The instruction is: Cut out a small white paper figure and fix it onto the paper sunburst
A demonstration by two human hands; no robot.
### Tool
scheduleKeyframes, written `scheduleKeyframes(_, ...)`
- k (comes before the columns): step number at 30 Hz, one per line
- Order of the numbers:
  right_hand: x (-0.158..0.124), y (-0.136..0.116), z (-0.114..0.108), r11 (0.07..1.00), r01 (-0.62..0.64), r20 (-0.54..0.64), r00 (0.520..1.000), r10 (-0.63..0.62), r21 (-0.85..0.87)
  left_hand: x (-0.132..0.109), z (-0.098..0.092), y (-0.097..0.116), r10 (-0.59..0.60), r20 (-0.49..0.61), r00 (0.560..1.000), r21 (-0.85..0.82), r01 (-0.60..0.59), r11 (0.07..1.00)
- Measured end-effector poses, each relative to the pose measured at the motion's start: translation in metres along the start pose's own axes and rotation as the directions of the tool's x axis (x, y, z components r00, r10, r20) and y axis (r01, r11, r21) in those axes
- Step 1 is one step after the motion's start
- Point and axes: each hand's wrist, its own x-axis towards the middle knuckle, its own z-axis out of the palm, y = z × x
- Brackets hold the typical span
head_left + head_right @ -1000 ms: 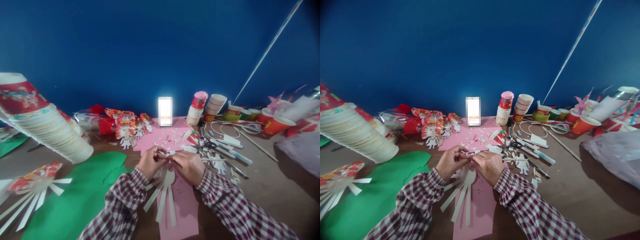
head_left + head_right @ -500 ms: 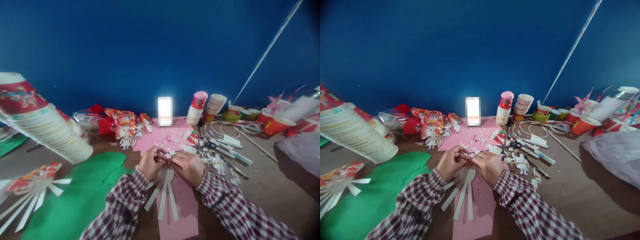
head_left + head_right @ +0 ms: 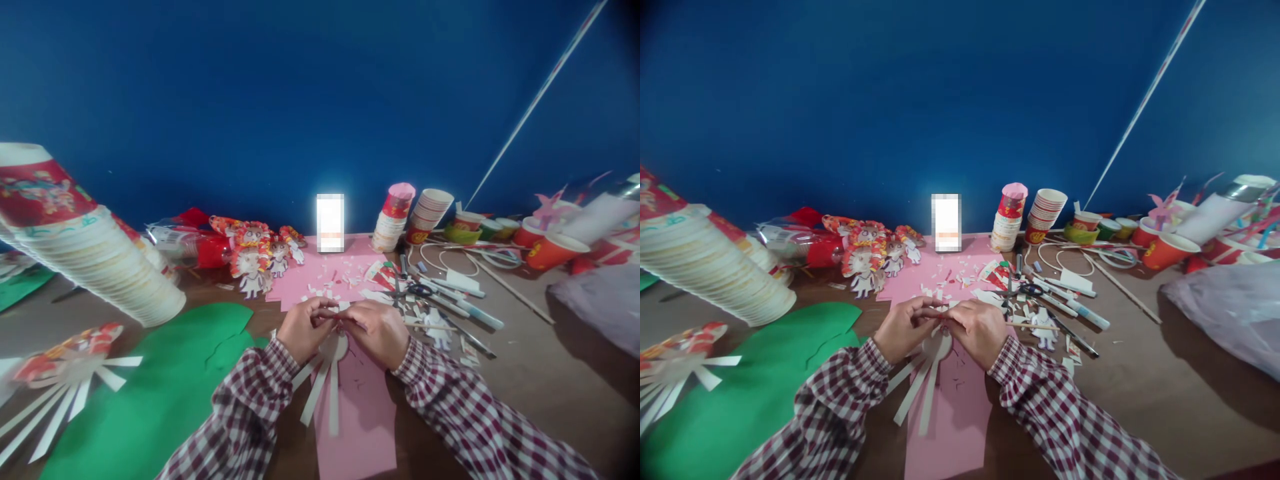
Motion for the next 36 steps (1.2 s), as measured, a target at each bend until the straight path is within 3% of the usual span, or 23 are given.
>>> scheduleKeyframes(18, -0.001, 0.002, 0.003, 0.998, 0.028, 0.036, 0.999, -0.03, 0.063, -0.001, -0.004, 0.001, 0.002, 0.029, 1.0, -0.014, -0.002, 1.0)
scheduleKeyframes(36, -0.003, 0.003, 0.011, 0.997, -0.007, 0.033, 0.999, 0.004, 0.077, 0.003, -0.003, -0.015, -0.027, -0.013, 1.0, 0.047, 0.028, 0.999)
